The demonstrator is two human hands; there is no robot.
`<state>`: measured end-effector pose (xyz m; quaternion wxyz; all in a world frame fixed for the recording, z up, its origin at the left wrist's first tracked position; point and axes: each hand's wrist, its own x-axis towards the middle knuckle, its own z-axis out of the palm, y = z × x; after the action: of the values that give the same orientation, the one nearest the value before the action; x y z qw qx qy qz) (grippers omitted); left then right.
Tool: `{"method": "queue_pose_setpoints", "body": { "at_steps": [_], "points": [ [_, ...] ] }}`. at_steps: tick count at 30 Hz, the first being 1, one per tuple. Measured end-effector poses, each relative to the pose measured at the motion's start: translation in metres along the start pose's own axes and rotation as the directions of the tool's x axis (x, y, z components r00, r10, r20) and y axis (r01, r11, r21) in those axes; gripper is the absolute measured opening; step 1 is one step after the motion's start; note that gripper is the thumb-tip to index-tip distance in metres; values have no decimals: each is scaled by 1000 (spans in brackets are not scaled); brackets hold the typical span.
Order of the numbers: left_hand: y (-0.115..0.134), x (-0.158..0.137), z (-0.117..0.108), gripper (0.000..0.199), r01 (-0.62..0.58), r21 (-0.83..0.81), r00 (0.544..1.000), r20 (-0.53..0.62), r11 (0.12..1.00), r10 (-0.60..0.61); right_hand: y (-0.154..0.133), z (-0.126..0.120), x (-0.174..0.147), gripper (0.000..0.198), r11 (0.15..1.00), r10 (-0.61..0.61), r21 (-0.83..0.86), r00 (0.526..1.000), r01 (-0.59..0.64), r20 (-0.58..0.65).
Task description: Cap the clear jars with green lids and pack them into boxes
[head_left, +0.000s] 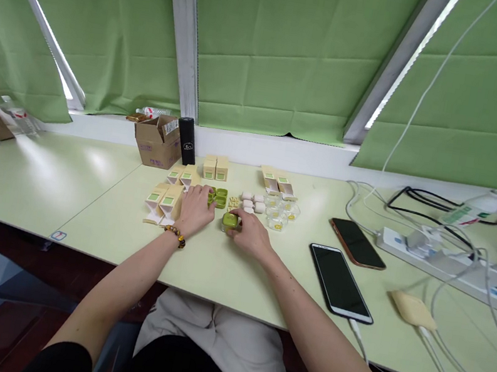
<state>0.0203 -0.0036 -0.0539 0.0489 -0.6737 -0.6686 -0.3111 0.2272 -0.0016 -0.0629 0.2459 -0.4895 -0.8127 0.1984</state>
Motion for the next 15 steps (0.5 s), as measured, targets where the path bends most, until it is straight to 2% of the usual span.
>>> {"method": "queue_pose_setpoints", "body": {
  "at_steps": [4,8,9,10,12,13,15],
  "points": [
    [1,2,-4,27,21,15,1000,-5,1000,-21,1,1,1,50,1000,3,16,1000,-3,22],
    [3,1,-3,26,-13,-18,1000,3,1000,13,5,-5,3,74,994,-23,112,999,17,46],
    [4,1,-2,26,-37,-27,999,-2,999,37,7,-8,5,75,988,-34,153,999,29,28],
    [4,0,-1,26,-63,-34,998,-9,997,62,9,-12,8,70,982,-39,186,999,41,-12],
    [5,-1,1,25,-109,-49,994,-24,993,108,15,-23,17,48,981,-8,189,987,38,-158],
    [6,-1,2,24,-124,-57,992,-33,991,123,18,-29,23,41,991,13,132,972,18,-234],
    [7,-2,4,22,-145,-70,989,-49,987,142,24,-42,38,37,998,34,-39,954,-48,-297]
  ]
}}
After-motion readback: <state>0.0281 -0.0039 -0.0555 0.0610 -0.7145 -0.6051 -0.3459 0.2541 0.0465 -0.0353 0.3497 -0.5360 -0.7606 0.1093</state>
